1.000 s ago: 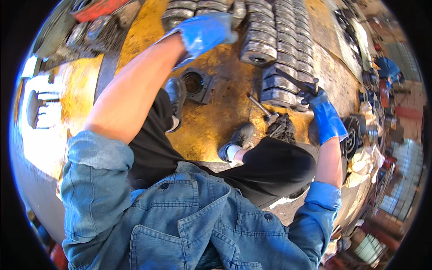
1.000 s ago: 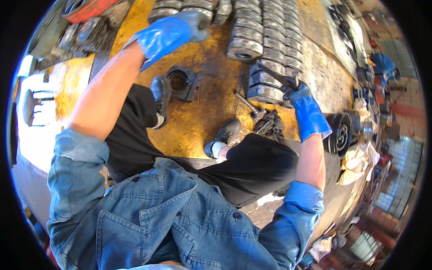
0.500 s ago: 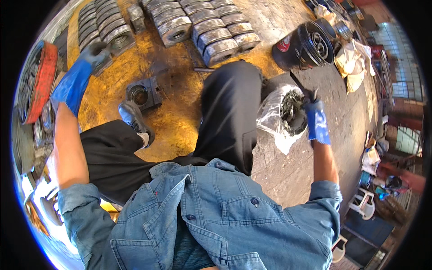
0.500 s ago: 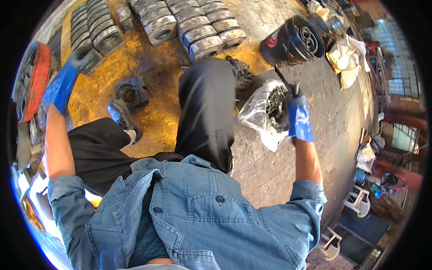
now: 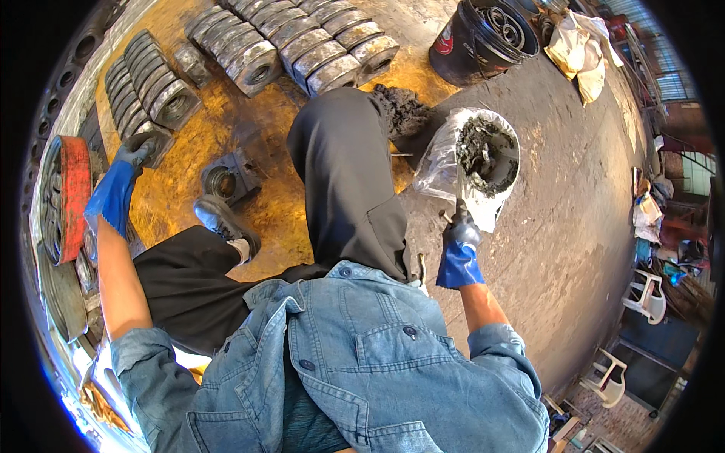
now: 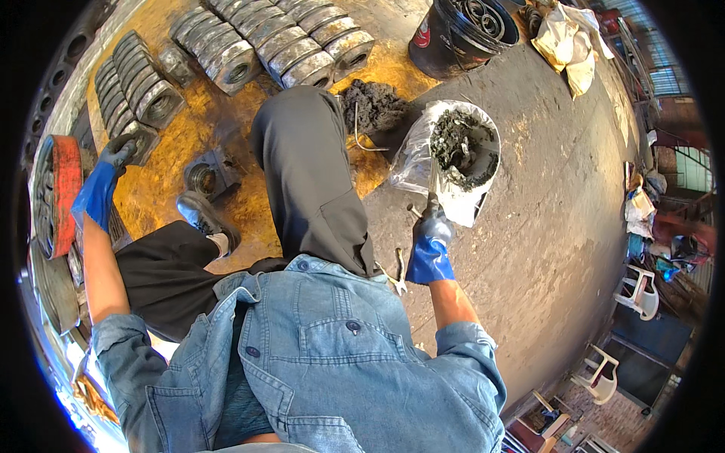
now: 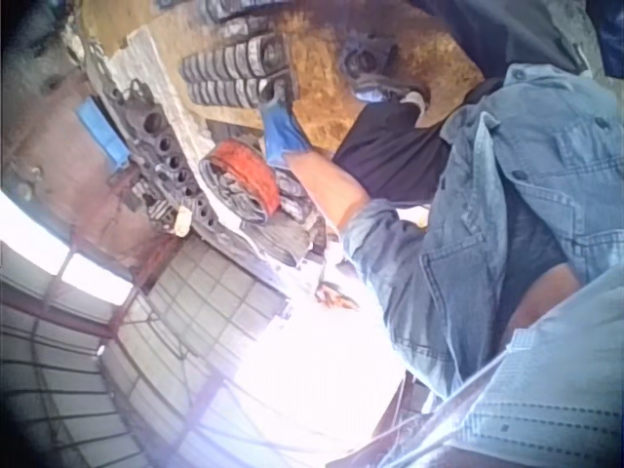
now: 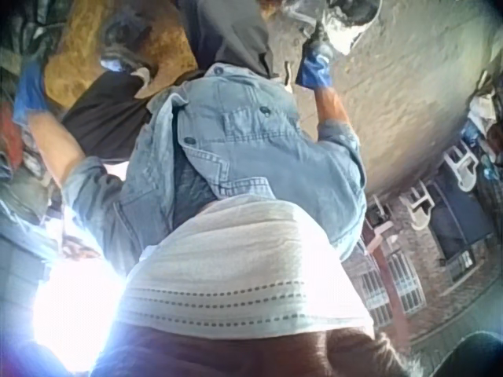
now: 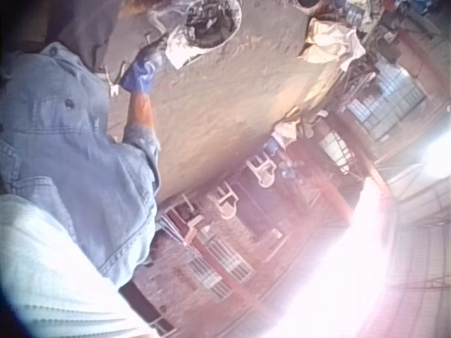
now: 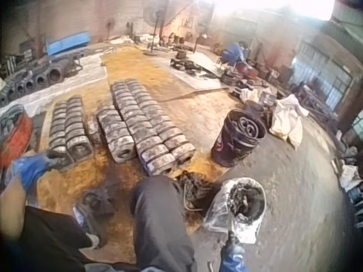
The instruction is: The person applies grease to several metal rings and components using a brush, picking them up from a large collection of parts on the floor.
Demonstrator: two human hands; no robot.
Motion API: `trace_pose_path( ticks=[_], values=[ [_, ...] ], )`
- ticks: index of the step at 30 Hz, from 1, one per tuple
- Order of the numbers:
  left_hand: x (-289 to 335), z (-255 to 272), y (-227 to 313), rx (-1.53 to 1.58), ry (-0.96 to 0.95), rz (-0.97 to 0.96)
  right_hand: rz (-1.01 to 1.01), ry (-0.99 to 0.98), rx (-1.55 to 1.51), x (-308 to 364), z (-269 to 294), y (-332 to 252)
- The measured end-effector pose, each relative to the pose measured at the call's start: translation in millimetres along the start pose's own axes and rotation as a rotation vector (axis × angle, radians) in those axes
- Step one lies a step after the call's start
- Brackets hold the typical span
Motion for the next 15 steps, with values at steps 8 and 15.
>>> trace_pose_path(
  ticks=[8,15],
  values=[
    [-4,-13,7,-0.077,-0.029,-0.01,-0.088,-0.009,-1.266,4,-5,52],
    [7,-18,12,-0.286,0.01,-0.029,-0.895,-0.17,-2.435,-1,-107,62]
  ],
)
Point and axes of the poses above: each hand's wrist, its own x-axis away from the middle knuckle, its own z-axis out of the back of the hand, y = z × x, the point moved 9 cm from there along -x, towards the middle knuckle
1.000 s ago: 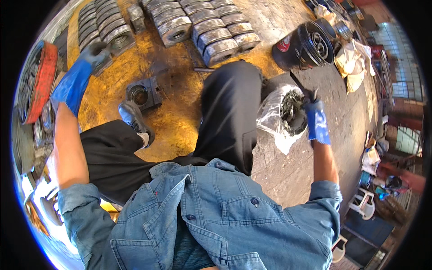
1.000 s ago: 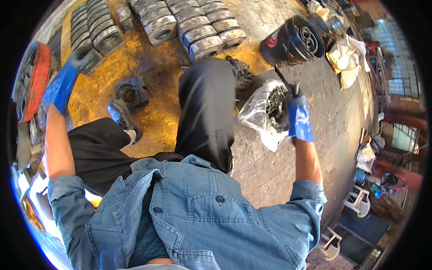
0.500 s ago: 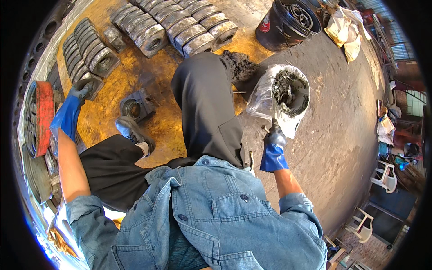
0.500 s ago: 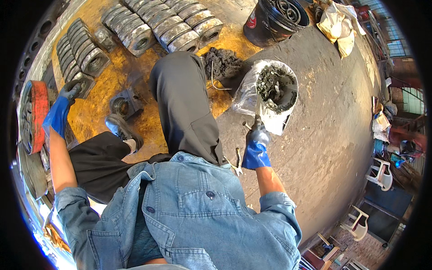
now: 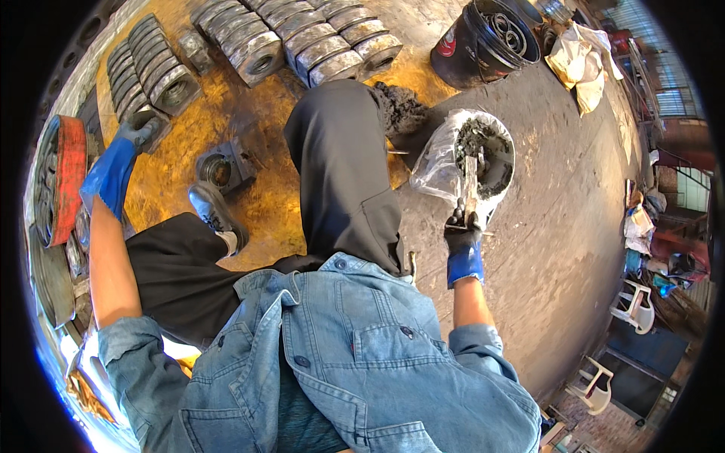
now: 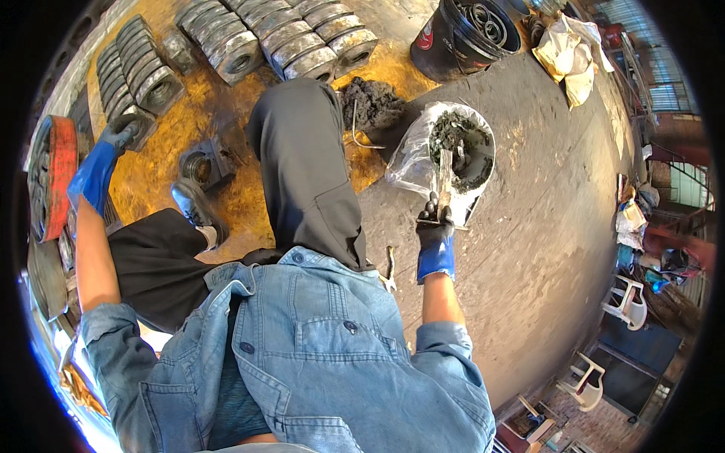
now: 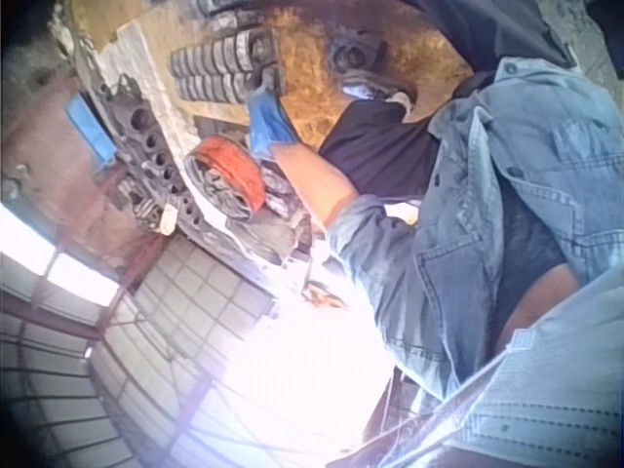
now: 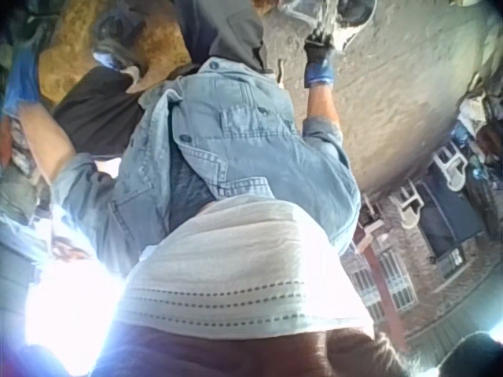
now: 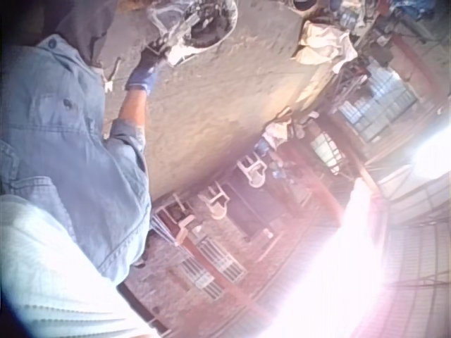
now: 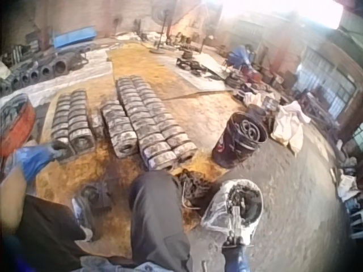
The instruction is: The person applies grease to several metal rings and components using a brush, picking them up from a large collection of parts on the floor.
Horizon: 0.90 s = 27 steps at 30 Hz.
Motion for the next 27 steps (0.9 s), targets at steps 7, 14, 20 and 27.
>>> trace_pose_path(
  ticks=[7,14,20,27],
  values=[
    [-1,-3,19,-0.12,-0.074,-0.202,-0.181,0.07,-0.208,17,60,59],
    [39,-34,101,-0.405,-0.106,-0.244,-0.267,-0.158,-0.004,40,54,48],
    [134,-41,205,-0.53,0.017,-0.245,-0.207,-0.512,0.269,18,-129,-33],
    [203,-1,248,-0.579,0.147,-0.061,-0.017,-0.918,0.569,132,-461,32]
  ],
)
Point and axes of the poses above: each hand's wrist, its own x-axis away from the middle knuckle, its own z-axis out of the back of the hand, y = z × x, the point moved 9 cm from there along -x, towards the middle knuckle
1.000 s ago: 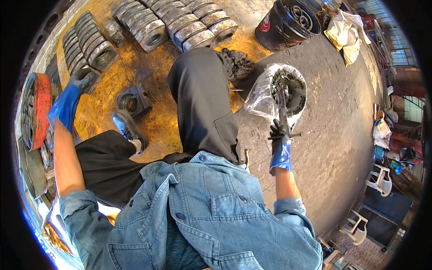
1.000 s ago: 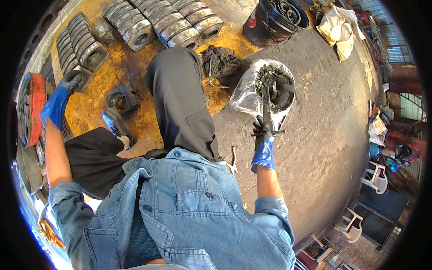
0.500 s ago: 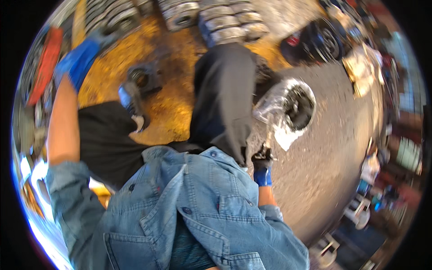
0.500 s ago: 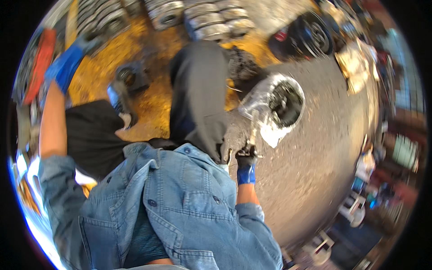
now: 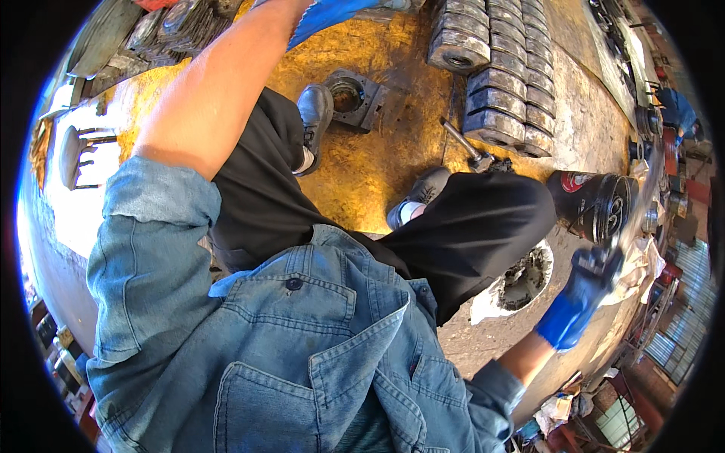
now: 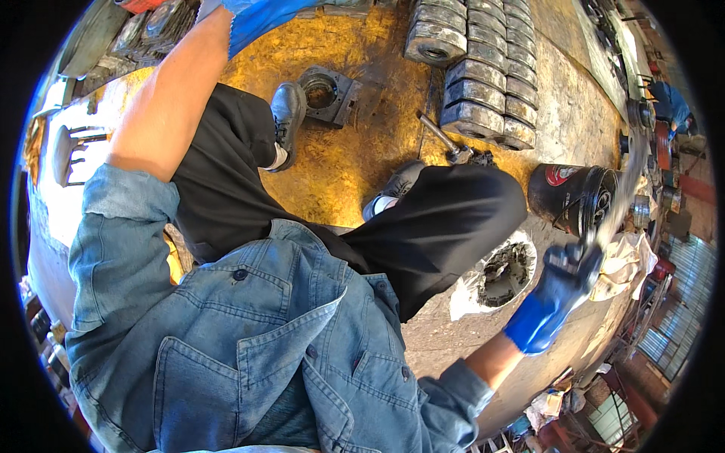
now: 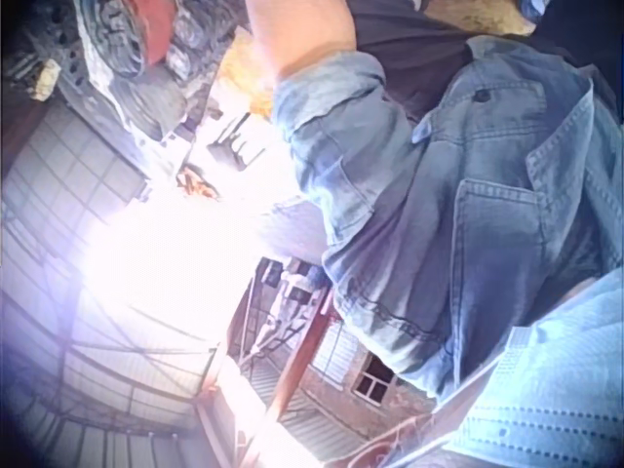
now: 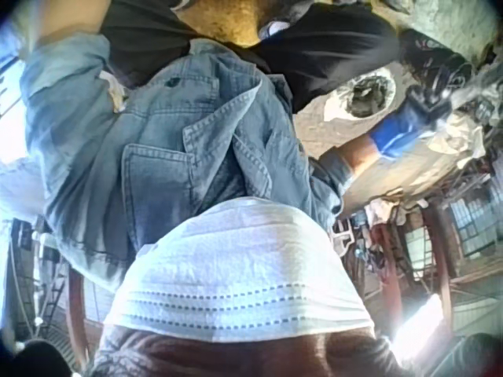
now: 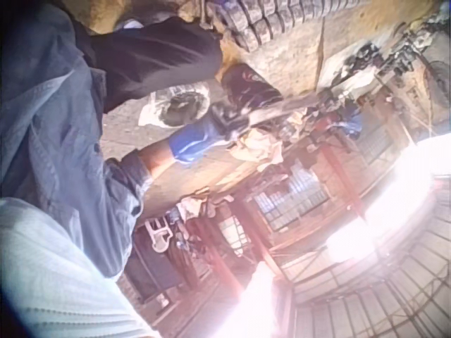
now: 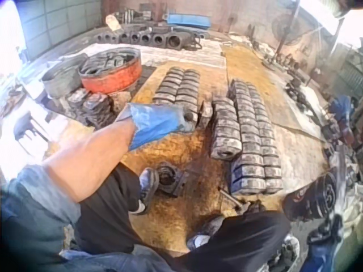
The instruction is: The person applies grease to several metal rings and components using a brush, picking them up from a large collection of parts on the floor.
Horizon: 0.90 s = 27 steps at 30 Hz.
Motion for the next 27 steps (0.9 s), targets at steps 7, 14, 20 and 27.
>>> trace_pose_path(
  ticks=[7,14,20,27],
  values=[
    [3,12,-1,0.149,0.094,-0.024,-0.273,-0.128,1.483,-87,-122,216],
    [-31,7,-13,0.29,0.101,-0.103,-0.338,-0.649,1.778,-67,-125,397],
    [-56,-11,-38,0.332,0.158,-0.193,-0.524,-0.722,1.83,-75,-97,438],
    [-78,-28,-64,0.256,0.213,-0.156,-0.396,-0.539,1.766,-80,-111,436]
  ],
)
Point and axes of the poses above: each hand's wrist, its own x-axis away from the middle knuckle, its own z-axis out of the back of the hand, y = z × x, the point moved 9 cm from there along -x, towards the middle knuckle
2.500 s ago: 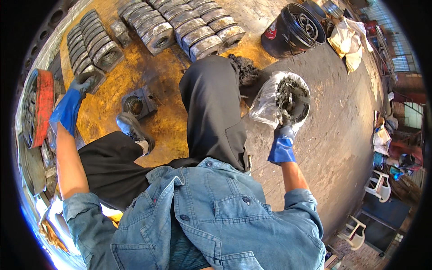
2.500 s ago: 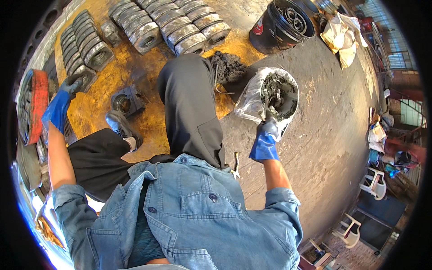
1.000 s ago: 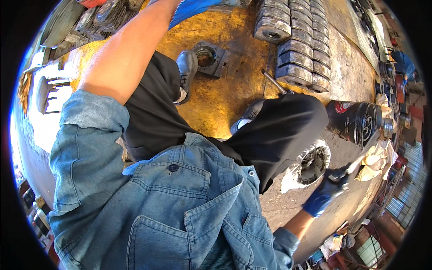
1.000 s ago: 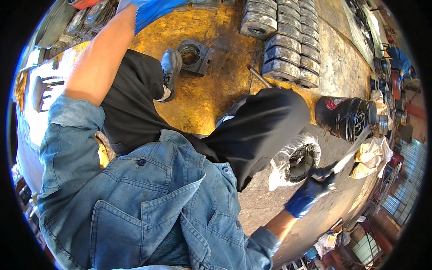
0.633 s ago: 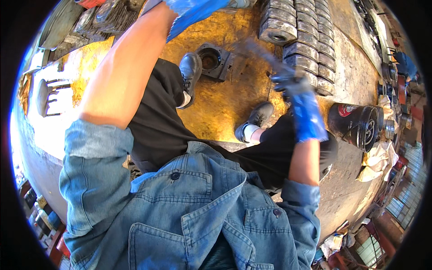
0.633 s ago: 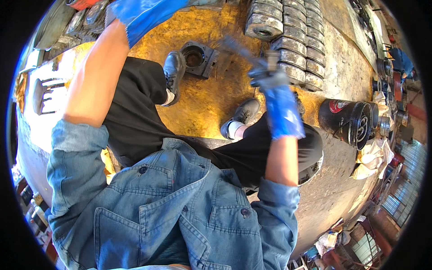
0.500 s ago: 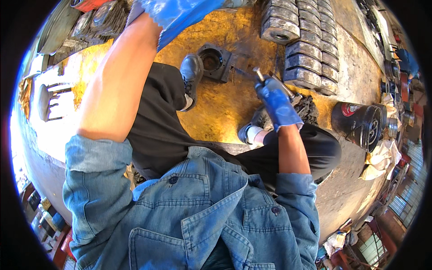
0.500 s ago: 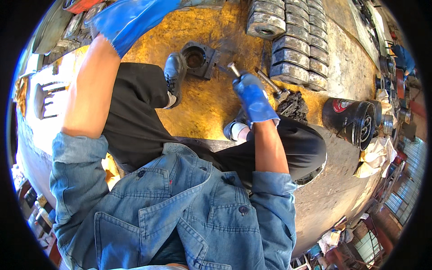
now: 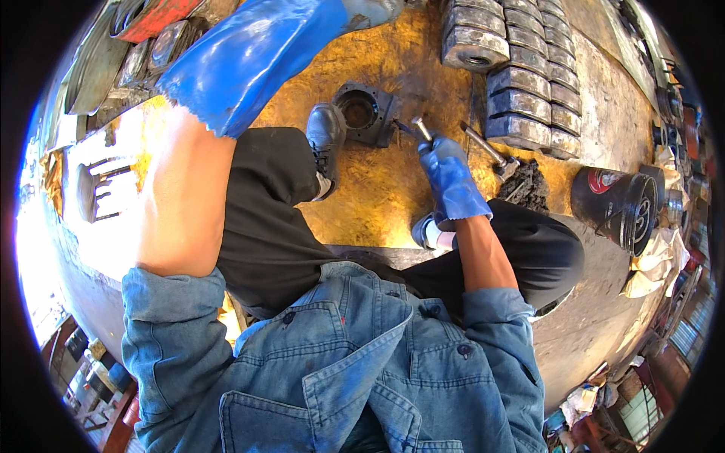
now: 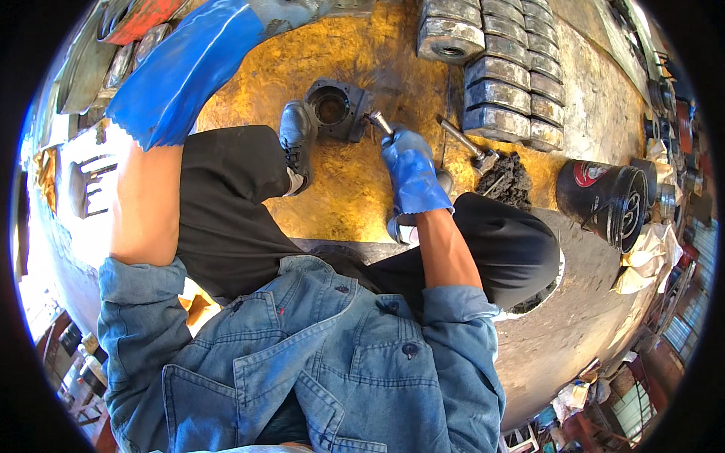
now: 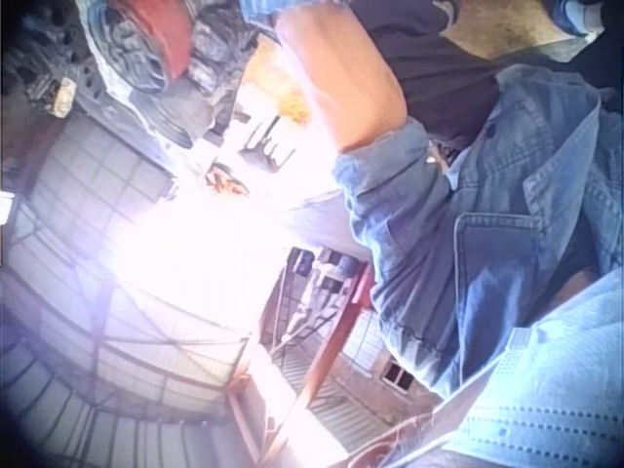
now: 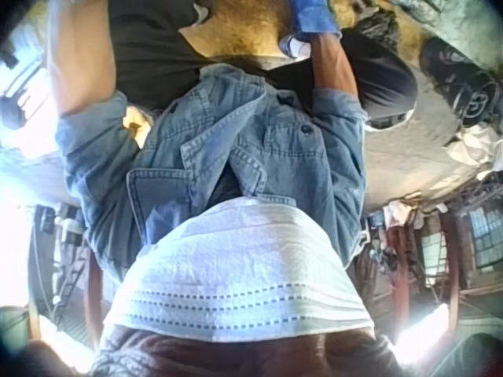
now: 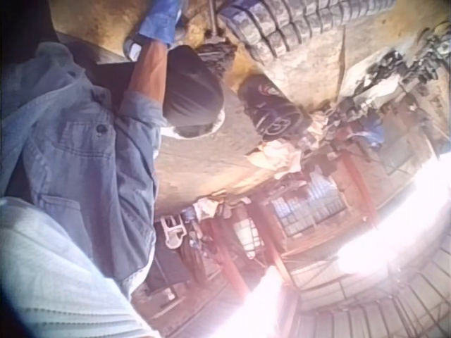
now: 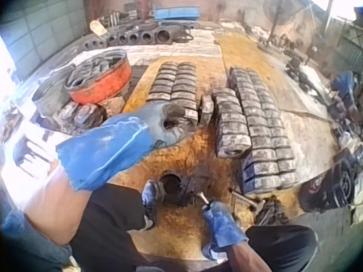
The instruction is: The person applies grease to several metal rings and components using a brush, picking them up from a large collection of parts on the floor.
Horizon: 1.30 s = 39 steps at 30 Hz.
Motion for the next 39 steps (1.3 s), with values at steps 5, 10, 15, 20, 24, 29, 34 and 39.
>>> trace_pose_path(
  ticks=[5,10,15,20,24,29,34,39],
  values=[
    [-6,-12,-9,0.053,-0.05,-0.008,0.012,0.073,0.0,6,4,-3],
    [-11,-20,-5,0.111,-0.103,-0.019,0.184,-0.204,0.17,-2,-18,-12],
    [-15,-33,-1,0.185,-0.194,-0.062,0.35,-0.209,0.242,-10,4,-21],
    [-16,-30,-3,0.154,-0.12,-0.046,0.228,-0.184,0.237,-15,10,-18],
    [-14,-28,-2,0.119,-0.114,-0.033,0.123,0.006,-0.029,-17,-1,2],
    [-15,-28,1,0.102,-0.125,-0.015,-0.181,-0.075,-0.766,-16,-52,37],
    [-12,-29,4,0.075,-0.134,0.002,-0.268,-0.357,-0.882,5,-64,26],
    [-11,-28,2,0.05,-0.143,0.029,-0.018,-0.22,-0.545,18,-8,6]
  ],
)
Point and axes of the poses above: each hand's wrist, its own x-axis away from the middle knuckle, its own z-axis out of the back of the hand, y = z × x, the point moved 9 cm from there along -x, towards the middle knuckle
